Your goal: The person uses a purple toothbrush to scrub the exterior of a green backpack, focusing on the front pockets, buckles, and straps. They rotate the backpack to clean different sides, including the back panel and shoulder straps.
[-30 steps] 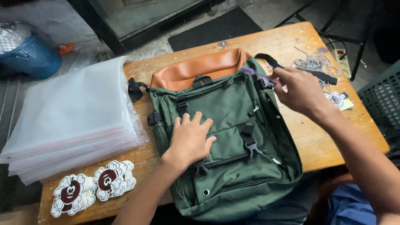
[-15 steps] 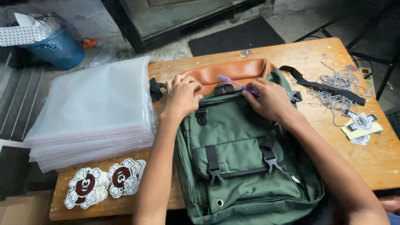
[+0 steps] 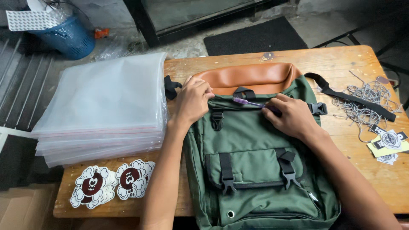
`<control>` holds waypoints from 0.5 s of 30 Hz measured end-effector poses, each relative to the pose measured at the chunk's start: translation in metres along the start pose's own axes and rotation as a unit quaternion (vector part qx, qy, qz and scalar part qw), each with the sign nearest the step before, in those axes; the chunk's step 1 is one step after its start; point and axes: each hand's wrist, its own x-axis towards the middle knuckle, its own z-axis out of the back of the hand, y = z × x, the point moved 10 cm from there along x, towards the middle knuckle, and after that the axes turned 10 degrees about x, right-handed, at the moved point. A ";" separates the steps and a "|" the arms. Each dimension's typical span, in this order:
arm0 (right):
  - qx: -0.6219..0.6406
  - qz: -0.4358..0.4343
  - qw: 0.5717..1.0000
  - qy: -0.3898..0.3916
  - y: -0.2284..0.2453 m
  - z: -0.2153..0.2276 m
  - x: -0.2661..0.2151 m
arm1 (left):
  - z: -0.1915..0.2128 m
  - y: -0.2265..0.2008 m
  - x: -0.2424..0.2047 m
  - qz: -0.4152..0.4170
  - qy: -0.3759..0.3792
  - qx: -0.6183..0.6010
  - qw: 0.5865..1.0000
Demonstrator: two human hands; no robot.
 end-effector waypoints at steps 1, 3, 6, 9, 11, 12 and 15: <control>0.000 0.001 1.000 0.000 0.000 0.001 0.000 | -0.004 0.002 -0.002 0.000 -0.001 0.000 1.000; 0.022 -0.010 1.000 0.014 -0.003 0.001 -0.001 | -0.004 0.008 -0.004 0.013 -0.053 -0.027 0.998; 0.039 -0.031 0.998 0.038 -0.002 0.002 0.002 | 0.014 -0.012 -0.009 0.005 -0.066 -0.022 0.998; 0.100 -0.080 0.991 0.033 0.000 0.028 0.015 | 0.049 -0.030 -0.016 0.070 -0.029 0.075 0.994; 0.045 -0.058 0.996 0.048 0.019 0.025 0.034 | 0.047 -0.026 -0.016 0.082 -0.025 0.041 0.995; -0.010 -0.039 0.997 0.064 0.029 0.022 0.043 | 0.044 -0.023 -0.016 0.093 -0.020 0.006 0.995; 0.021 -0.017 0.991 0.128 0.037 -0.018 0.067 | 0.043 -0.023 -0.019 0.083 -0.021 0.022 0.996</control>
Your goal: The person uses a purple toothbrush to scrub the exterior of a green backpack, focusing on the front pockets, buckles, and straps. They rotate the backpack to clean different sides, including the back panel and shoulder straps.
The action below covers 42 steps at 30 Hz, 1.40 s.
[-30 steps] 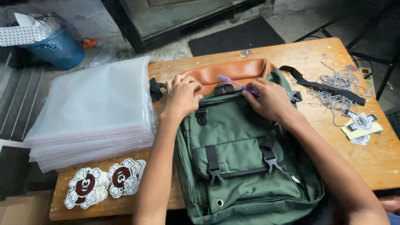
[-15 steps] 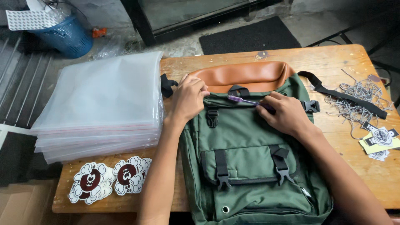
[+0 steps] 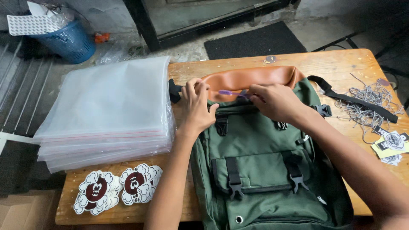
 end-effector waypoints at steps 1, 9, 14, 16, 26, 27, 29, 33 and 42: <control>0.000 0.000 1.000 0.001 0.002 0.011 0.001 | -0.004 0.000 -0.001 0.001 0.000 0.000 1.000; -0.022 0.003 0.998 -0.057 0.020 0.079 0.014 | -0.011 0.005 0.001 0.009 0.002 0.002 1.000; -0.131 -0.103 0.981 0.097 0.007 0.045 0.009 | -0.011 0.005 0.000 0.007 0.000 0.011 1.000; -0.187 -0.148 0.968 0.076 0.006 0.067 0.008 | -0.010 0.004 0.000 0.005 -0.001 0.006 1.000; -0.179 0.005 0.981 0.080 0.004 0.033 0.013 | -0.012 0.006 -0.001 -0.005 -0.012 0.024 1.000; -0.173 -0.084 0.974 0.119 -0.011 0.043 0.002 | -0.013 0.006 -0.002 -0.007 -0.012 0.026 1.000; -0.285 -0.154 0.937 0.134 -0.032 0.086 -0.017 | -0.013 0.007 -0.002 -0.006 -0.009 0.026 1.000; -0.450 -0.266 0.850 0.067 -0.040 0.169 -0.046 | -0.016 0.007 -0.001 0.005 0.007 0.023 1.000; -0.151 0.002 0.986 0.068 -0.012 0.028 0.017 | -0.013 0.006 -0.003 0.015 0.029 0.021 0.999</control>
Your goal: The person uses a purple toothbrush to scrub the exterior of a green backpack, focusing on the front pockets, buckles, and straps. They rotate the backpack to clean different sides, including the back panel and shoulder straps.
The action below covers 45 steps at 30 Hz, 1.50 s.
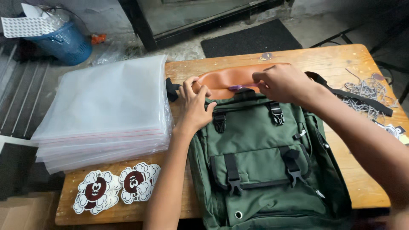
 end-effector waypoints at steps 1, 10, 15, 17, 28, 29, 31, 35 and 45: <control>0.001 0.003 1.000 -0.002 0.006 0.007 0.002 | 0.000 0.001 0.001 0.002 -0.002 0.003 1.000; 0.106 -0.031 0.993 0.047 0.014 -0.028 0.027 | 0.019 -0.001 0.002 0.004 -0.047 -0.074 0.996; 0.344 -0.043 0.915 -0.205 -0.019 -0.026 0.042 | 0.017 0.002 0.003 0.019 -0.038 -0.102 0.994; 0.233 -0.048 0.965 -0.113 0.010 0.017 0.021 | 0.014 0.005 0.002 0.022 -0.038 -0.094 0.995; -0.114 -0.052 0.992 -0.006 0.027 0.048 0.000 | -0.002 0.009 0.001 0.001 0.000 -0.038 0.999; -0.040 -0.034 0.999 -0.007 0.033 0.046 0.003 | -0.002 0.010 0.001 0.001 0.002 -0.026 1.000; 0.032 -0.019 0.999 -0.013 0.033 0.039 0.003 | -0.002 0.009 0.002 -0.002 -0.001 -0.015 1.000; -0.053 -0.090 0.993 0.058 0.014 0.042 -0.012 | 0.005 0.010 0.004 -0.009 0.001 -0.026 1.000; -0.011 -0.203 0.979 0.024 -0.056 0.010 -0.072 | 0.010 0.009 0.009 -0.035 0.008 0.019 0.999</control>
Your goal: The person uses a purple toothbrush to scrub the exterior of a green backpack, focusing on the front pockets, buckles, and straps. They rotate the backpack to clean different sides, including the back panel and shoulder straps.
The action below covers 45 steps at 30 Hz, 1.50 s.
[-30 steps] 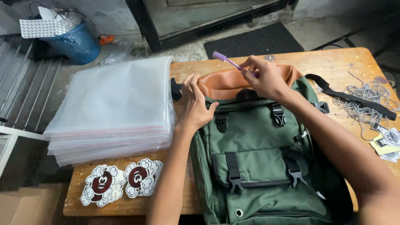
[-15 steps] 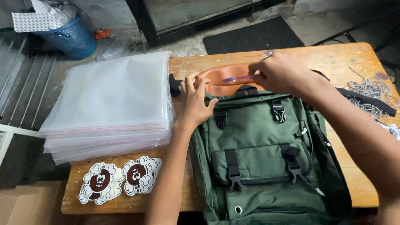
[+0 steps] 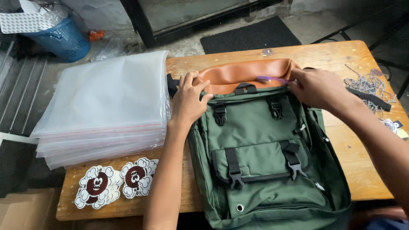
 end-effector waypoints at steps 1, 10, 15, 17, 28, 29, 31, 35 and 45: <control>-0.001 -0.002 1.000 0.001 -0.010 -0.005 0.002 | -0.003 0.001 0.000 0.000 0.001 -0.003 1.000; 0.234 0.172 0.944 -0.156 -0.032 -0.012 0.028 | 0.009 0.002 -0.003 -0.032 0.061 -0.112 0.991; 0.316 0.073 0.946 -0.011 -0.029 -0.024 0.026 | -0.001 0.006 -0.004 0.022 0.121 -0.091 0.988; 0.332 0.114 0.936 -0.029 -0.021 -0.016 0.022 | 0.001 0.001 -0.001 0.018 0.099 -0.078 0.992; 0.394 0.129 0.903 -0.111 -0.034 -0.018 0.030 | 0.001 0.009 0.009 0.002 -0.005 -0.152 0.988; 0.380 0.123 0.908 -0.129 -0.038 -0.020 0.033 | 0.002 0.009 0.009 0.000 -0.022 -0.155 0.988; 0.366 0.119 0.912 -0.146 -0.040 -0.024 0.037 | 0.004 0.008 0.009 0.000 -0.041 -0.156 0.987; 0.340 0.064 0.913 -0.216 -0.065 -0.031 0.045 | -0.006 0.022 0.009 0.095 -0.008 -0.138 0.986; 0.129 -0.005 0.976 -0.173 -0.043 0.002 0.016 | -0.004 0.026 0.008 0.112 -0.016 -0.124 0.986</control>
